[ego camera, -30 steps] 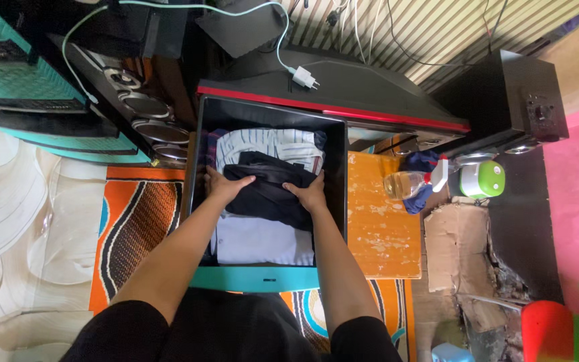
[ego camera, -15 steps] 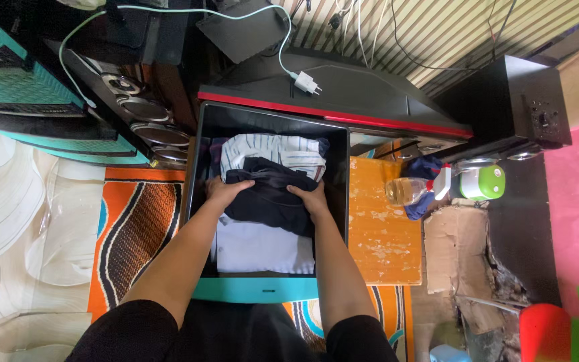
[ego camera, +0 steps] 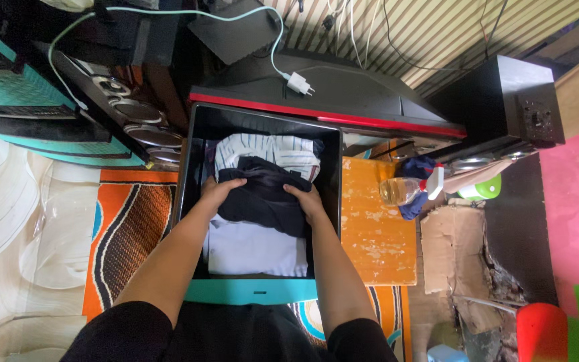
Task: The person wipes the inside of a black drawer with a blue cloth, then places folded clothes into it and closes the drawer. They open a second drawer, remove clothes, and wipe the interior with a spray cleaner and cloth. The person repeats wiping motions on the drawer bottom throughout the clip.
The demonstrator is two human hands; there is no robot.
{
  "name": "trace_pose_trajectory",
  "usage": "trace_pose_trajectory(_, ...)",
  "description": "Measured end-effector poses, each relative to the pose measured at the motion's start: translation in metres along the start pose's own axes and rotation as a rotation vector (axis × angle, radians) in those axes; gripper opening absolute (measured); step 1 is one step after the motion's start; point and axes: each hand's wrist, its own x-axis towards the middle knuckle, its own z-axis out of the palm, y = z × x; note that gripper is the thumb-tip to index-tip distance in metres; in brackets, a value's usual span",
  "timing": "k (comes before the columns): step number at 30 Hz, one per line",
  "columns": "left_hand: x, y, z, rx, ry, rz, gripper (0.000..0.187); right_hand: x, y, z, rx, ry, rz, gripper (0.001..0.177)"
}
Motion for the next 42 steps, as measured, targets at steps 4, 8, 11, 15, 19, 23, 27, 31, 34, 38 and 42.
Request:
trace_pose_trajectory(4,-0.011,0.017,0.005,-0.04,0.023,0.0,0.068,-0.01,-0.022,0.009,0.01,0.099,0.028,0.051)
trace_pose_trajectory(8,-0.041,0.042,0.006,-0.145,-0.004,0.068,0.058,-0.041,-0.06,0.016,-0.031,0.155,-0.022,0.048)
trace_pose_trajectory(11,-0.068,0.069,0.006,-0.184,-0.04,0.156,0.055,-0.072,-0.095,0.015,-0.133,0.188,-0.148,0.046)
trace_pose_trajectory(15,-0.1,0.108,0.021,-0.198,-0.061,0.258,0.054,-0.107,-0.145,0.002,-0.091,0.078,-0.364,0.042)
trace_pose_trajectory(19,-0.121,0.136,0.06,-0.202,-0.123,0.423,0.053,-0.141,-0.189,-0.04,-0.173,0.085,-0.584,0.041)
trace_pose_trajectory(23,-0.146,0.131,0.114,-0.249,-0.254,0.491,0.053,-0.174,-0.21,-0.098,-0.175,0.166,-0.625,0.041)
trace_pose_trajectory(27,-0.163,0.108,0.178,-0.214,-0.327,0.55,0.054,-0.206,-0.201,-0.163,-0.263,0.273,-0.63,0.042)
trace_pose_trajectory(31,-0.178,0.07,0.227,-0.132,-0.417,0.529,0.063,-0.231,-0.16,-0.222,-0.191,0.398,-0.502,0.049)
trace_pose_trajectory(34,-0.184,0.049,0.247,0.064,-0.547,0.506,0.075,-0.242,-0.12,-0.265,-0.11,0.354,-0.449,0.05)
trace_pose_trajectory(38,-0.185,0.04,0.266,0.808,-0.62,0.155,0.094,-0.237,-0.059,-0.308,-0.078,0.39,-0.393,0.052)
trace_pose_trajectory(42,-0.19,0.038,0.277,1.395,-0.522,0.625,0.06,-0.221,-0.004,-0.334,-0.061,0.461,-0.348,0.058)
